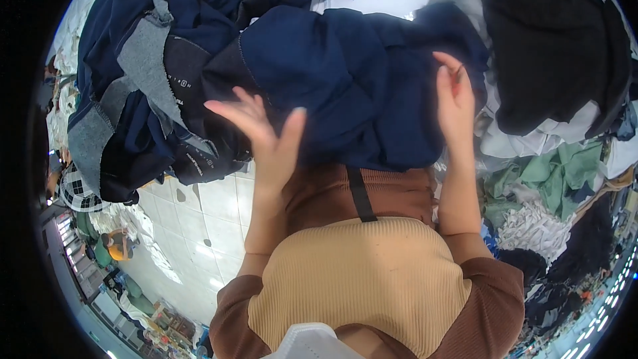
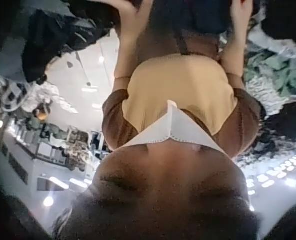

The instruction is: Trimming excess threads from garment pieces using small scissors.

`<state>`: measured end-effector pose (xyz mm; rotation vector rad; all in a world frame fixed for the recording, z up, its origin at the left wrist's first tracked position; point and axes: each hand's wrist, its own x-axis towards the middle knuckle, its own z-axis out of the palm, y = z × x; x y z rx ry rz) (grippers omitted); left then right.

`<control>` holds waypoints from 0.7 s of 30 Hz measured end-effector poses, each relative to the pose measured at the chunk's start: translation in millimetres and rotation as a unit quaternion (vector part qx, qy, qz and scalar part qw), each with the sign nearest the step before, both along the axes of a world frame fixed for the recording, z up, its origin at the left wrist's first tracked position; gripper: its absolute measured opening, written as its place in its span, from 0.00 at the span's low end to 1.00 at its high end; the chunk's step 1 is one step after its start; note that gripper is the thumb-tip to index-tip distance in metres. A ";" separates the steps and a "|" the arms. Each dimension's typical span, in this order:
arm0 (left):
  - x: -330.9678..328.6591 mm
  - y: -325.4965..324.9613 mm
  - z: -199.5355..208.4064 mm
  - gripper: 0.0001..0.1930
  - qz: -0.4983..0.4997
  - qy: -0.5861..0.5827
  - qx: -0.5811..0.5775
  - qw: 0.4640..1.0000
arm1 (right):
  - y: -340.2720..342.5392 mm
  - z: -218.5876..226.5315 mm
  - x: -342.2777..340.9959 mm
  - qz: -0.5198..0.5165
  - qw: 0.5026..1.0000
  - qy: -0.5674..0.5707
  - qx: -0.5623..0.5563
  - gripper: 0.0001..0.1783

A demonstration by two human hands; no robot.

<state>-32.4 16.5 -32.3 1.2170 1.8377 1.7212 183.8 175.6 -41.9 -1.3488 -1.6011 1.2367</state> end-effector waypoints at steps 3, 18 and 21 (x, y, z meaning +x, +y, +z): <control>7.0 15.8 -33.1 0.57 -0.033 0.203 -0.064 0.977 | -8.2 -22.7 9.6 0.047 0.953 -0.217 0.204 0.19; -30.0 -17.7 -26.7 0.13 0.105 -0.307 -0.117 0.939 | 4.9 39.3 30.0 -0.257 0.908 0.247 0.220 0.11; -23.6 -20.5 -19.1 0.11 0.041 -0.368 -0.124 0.921 | 12.8 58.8 56.0 -0.196 0.820 0.469 0.265 0.20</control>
